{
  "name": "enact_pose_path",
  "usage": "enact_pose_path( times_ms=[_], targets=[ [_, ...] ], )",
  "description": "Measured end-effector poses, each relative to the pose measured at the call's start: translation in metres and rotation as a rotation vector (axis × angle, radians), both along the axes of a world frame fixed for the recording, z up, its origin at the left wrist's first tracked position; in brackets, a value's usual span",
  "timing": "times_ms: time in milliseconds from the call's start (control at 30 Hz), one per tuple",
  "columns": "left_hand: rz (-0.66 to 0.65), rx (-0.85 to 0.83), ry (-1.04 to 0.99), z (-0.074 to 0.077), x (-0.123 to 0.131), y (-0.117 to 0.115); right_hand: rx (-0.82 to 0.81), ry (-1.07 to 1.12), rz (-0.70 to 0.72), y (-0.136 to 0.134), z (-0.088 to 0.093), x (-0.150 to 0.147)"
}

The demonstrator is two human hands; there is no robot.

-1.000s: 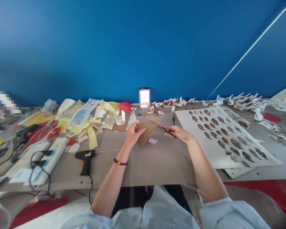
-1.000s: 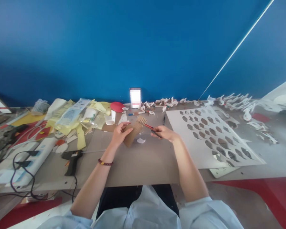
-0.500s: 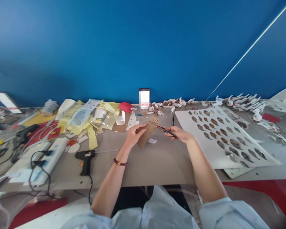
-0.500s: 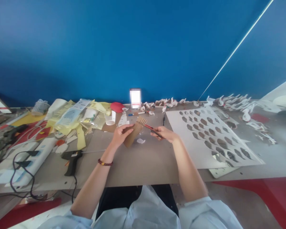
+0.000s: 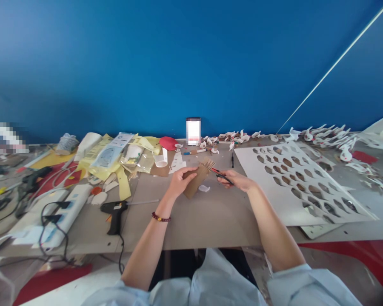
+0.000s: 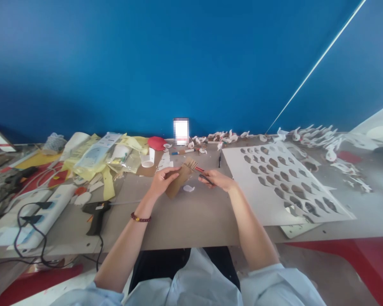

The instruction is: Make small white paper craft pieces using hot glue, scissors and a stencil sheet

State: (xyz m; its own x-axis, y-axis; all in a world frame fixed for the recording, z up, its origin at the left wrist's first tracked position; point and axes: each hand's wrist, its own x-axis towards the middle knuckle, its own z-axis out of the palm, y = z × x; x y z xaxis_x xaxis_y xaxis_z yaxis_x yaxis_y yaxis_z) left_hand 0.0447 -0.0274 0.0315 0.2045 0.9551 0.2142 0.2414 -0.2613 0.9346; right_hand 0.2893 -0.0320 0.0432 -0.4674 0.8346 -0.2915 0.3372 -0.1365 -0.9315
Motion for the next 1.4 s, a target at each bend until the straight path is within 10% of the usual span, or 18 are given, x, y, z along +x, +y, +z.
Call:
enact_pose_path(
  times_ms=[1400],
  targets=[
    [0.01,-0.02,-0.034,-0.0032,-0.0026,0.0018,-0.207,0.195,-0.121,0.0003,0.0012,0.0015]
  ],
)
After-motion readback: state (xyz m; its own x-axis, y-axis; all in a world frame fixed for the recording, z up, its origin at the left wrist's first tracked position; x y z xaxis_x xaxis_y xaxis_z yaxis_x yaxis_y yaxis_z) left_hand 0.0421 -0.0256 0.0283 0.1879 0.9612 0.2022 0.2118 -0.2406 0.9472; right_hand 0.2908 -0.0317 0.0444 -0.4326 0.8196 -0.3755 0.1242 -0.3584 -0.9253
